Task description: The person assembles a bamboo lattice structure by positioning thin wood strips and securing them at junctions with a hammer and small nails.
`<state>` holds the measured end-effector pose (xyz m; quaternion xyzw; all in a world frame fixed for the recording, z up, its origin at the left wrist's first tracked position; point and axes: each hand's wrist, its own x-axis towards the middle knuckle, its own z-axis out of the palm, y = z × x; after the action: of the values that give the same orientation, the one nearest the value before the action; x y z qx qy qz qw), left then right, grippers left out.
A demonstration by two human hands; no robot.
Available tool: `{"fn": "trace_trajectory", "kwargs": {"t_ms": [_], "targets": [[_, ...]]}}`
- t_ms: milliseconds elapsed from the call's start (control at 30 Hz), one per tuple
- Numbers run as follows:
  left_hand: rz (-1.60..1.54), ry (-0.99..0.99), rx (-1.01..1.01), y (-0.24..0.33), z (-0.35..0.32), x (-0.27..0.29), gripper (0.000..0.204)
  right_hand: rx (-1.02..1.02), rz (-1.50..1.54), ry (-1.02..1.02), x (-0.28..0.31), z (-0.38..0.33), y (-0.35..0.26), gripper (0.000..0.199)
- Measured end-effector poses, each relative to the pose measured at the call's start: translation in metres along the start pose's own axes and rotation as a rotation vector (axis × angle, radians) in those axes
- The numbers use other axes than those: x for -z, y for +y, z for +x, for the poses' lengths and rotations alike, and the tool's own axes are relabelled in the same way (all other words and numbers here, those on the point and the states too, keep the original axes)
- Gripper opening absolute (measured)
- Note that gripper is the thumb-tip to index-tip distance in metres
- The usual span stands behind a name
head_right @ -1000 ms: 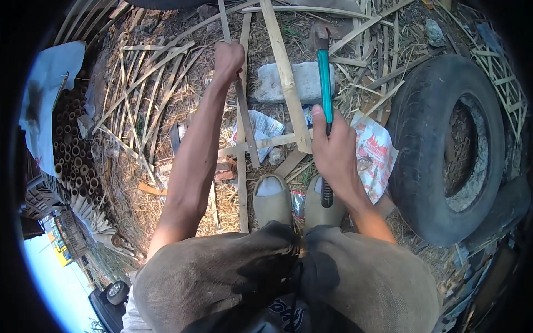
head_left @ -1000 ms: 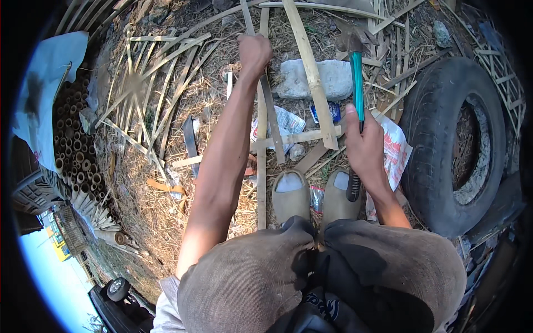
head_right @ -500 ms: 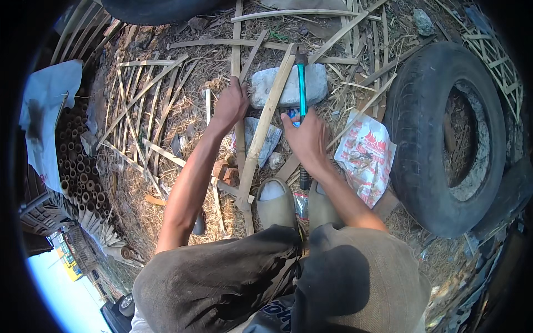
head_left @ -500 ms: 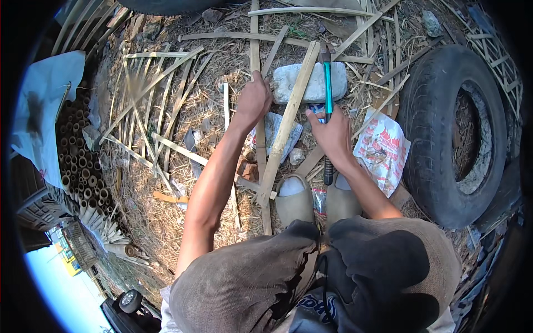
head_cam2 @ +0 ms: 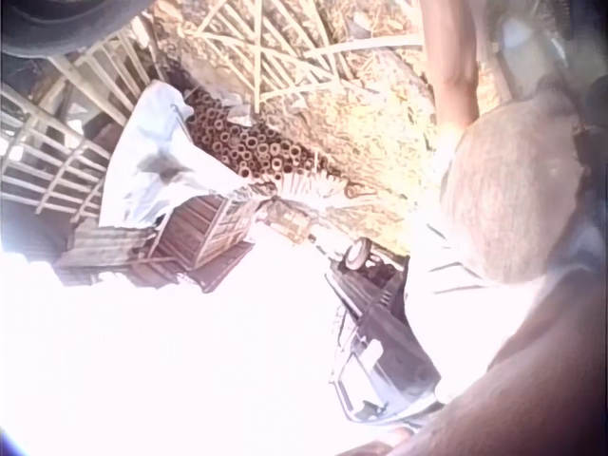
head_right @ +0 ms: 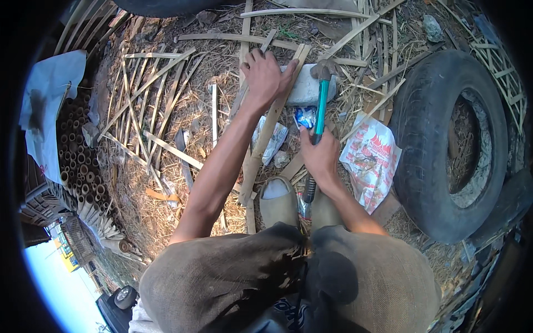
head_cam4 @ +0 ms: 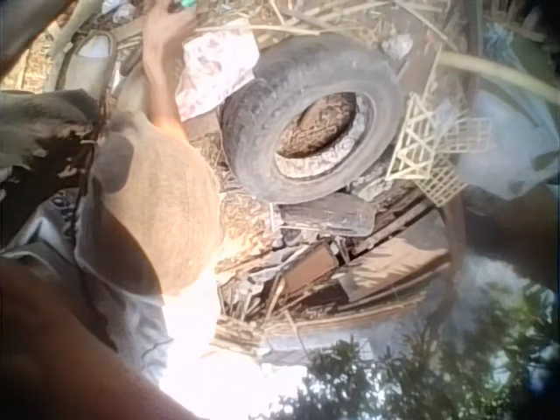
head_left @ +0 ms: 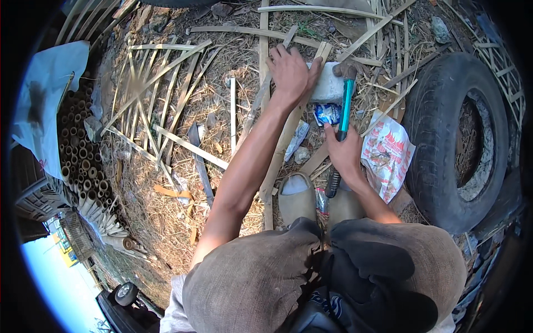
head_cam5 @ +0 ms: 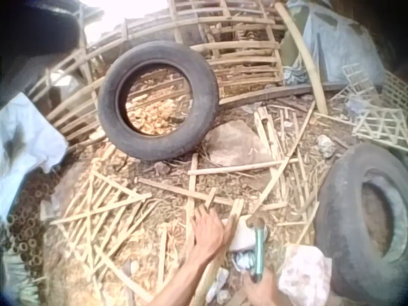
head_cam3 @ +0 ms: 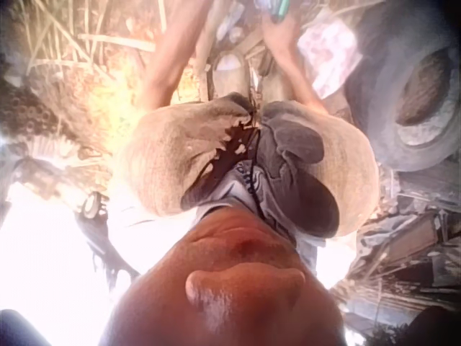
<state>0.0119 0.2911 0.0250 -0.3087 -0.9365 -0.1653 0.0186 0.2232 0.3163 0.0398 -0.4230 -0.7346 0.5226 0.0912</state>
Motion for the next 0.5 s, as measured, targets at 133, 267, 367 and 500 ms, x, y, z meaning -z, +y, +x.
{"fn": "trace_trajectory", "kwargs": {"t_ms": [133, 267, 367, 500], "targets": [[-0.085, -0.007, -0.082, 0.011, -0.018, -0.028, 0.061, -0.05, -0.026, 0.026, 0.023, -0.001, 0.021, 0.033], [-0.163, -0.053, -0.21, 0.002, -0.032, -0.031, 0.051, -0.116, -0.012, 0.036, 0.048, -0.001, 0.017, 0.029], [-0.229, -0.083, -0.313, 0.004, -0.057, -0.024, 0.047, -0.154, -0.007, 0.043, 0.063, -0.002, 0.009, 0.026], [-0.127, -0.142, -0.355, -0.008, -0.084, 0.001, 0.056, -0.179, 0.045, 0.063, 0.059, 0.006, 0.017, 0.029]]}}
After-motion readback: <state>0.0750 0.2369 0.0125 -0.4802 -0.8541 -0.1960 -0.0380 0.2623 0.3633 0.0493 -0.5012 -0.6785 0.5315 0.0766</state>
